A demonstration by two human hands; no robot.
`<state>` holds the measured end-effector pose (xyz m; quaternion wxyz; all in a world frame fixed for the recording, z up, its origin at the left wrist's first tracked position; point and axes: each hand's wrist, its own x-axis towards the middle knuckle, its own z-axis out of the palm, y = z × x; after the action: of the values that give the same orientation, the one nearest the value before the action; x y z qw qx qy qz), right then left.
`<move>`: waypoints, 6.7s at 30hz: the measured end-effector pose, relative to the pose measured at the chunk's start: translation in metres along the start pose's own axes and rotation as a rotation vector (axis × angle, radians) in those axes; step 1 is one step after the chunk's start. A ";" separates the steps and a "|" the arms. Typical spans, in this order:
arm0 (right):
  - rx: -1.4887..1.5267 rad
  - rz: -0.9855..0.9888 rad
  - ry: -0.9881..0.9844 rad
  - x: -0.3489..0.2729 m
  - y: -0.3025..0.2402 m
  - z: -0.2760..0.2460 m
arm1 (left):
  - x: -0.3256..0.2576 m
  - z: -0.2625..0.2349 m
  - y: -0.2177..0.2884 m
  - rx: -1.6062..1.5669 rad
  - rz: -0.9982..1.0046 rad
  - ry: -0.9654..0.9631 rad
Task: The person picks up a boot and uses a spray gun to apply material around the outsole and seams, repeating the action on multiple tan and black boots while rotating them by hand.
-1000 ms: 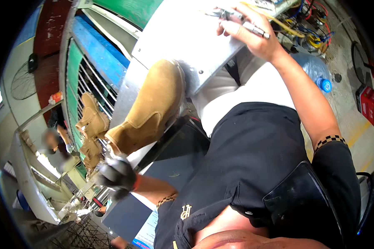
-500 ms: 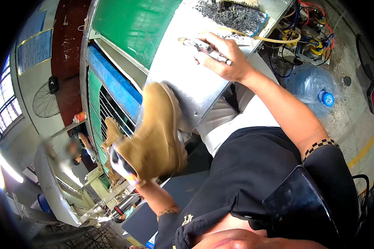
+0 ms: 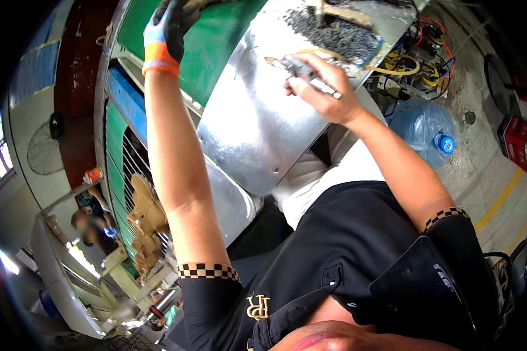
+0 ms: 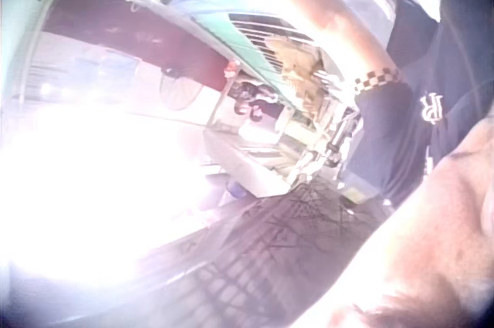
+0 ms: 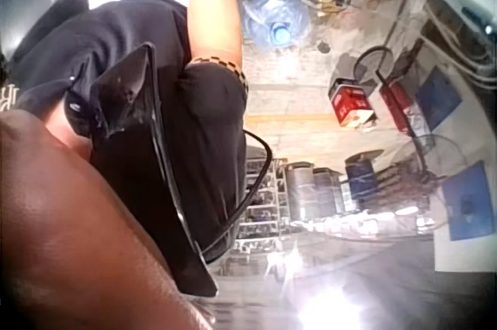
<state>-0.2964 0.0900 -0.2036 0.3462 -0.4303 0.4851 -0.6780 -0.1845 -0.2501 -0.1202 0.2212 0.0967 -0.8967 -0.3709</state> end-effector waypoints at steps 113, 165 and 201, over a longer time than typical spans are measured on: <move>0.426 0.089 -0.345 -0.082 -0.026 0.102 | -0.268 -0.047 0.137 -0.436 -0.222 0.532; 0.170 0.228 -0.316 -0.098 -0.023 0.118 | -0.411 0.150 0.309 -0.825 -1.420 0.943; 0.097 0.570 -0.538 -0.072 -0.084 0.024 | -0.289 0.206 0.275 -1.717 -0.989 0.562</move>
<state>-0.2506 0.1694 -0.1371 0.6553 -0.4237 0.4444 -0.4400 -0.0286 0.1700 -0.1483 0.2401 0.3476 -0.1055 -0.9002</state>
